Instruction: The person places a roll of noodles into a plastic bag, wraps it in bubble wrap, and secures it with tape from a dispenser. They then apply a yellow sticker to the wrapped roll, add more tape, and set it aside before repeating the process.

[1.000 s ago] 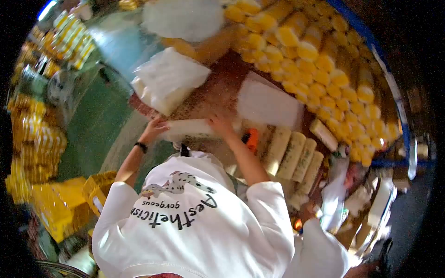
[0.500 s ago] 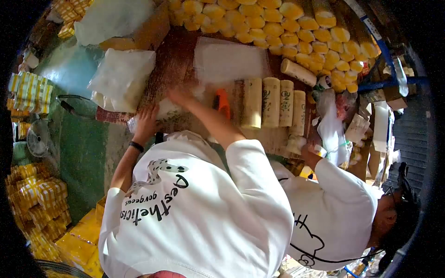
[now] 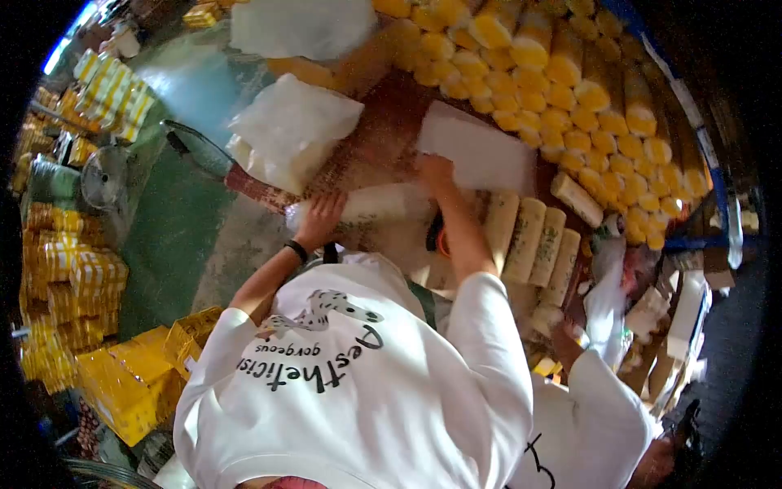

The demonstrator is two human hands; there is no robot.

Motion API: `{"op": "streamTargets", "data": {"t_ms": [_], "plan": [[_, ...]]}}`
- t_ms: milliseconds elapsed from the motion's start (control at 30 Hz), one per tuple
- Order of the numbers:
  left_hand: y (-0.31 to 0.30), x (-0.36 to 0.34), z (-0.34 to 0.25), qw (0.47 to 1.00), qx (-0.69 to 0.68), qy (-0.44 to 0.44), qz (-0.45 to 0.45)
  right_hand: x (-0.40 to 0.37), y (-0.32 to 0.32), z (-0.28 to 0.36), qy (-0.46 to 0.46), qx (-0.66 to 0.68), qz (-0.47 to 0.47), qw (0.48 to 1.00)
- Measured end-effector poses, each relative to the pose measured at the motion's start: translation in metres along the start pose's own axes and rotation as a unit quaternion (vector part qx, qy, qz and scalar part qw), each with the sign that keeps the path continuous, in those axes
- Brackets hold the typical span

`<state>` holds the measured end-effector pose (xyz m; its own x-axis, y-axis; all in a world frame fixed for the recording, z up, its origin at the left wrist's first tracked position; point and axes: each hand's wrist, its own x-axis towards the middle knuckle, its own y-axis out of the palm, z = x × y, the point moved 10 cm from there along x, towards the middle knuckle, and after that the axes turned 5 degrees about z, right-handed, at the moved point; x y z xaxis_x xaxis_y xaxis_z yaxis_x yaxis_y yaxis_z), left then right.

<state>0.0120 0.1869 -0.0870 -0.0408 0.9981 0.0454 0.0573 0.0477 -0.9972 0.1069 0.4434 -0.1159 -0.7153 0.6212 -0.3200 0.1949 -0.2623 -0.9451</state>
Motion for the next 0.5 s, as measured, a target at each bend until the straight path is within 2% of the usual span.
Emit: {"op": "streamTargets", "data": {"t_ms": [33,133,200,233,267,367,400,500], "plan": [[0.007,-0.001,0.003,1.0,-0.008,-0.007,0.004,-0.005,-0.019,0.002,0.019,0.009,-0.019,1.0],[0.007,-0.002,0.004,1.0,-0.009,-0.011,-0.009,-0.027,-0.063,0.064,-0.106,0.153,0.013,0.982],[0.008,-0.003,0.003,1.0,-0.003,-0.009,-0.015,-0.035,-0.04,0.106,-0.261,0.139,-0.023,0.955],[0.004,-0.004,0.001,1.0,0.015,-0.006,-0.016,-0.037,-0.019,0.124,-0.299,0.126,-0.004,0.946],[-0.004,-0.005,-0.003,0.999,0.033,-0.002,-0.016,-0.043,-0.003,0.138,-0.335,0.114,0.015,0.935],[-0.001,-0.005,-0.011,0.995,0.089,0.023,-0.039,-0.063,0.002,0.149,-0.364,0.127,-0.006,0.923],[0.006,-0.003,-0.009,0.992,0.109,0.032,-0.052,-0.066,0.01,0.142,-0.309,0.159,0.024,0.937],[0.029,0.01,-0.017,0.974,0.155,0.159,-0.053,-0.095,0.042,0.111,-0.139,0.241,0.115,0.954]]}}
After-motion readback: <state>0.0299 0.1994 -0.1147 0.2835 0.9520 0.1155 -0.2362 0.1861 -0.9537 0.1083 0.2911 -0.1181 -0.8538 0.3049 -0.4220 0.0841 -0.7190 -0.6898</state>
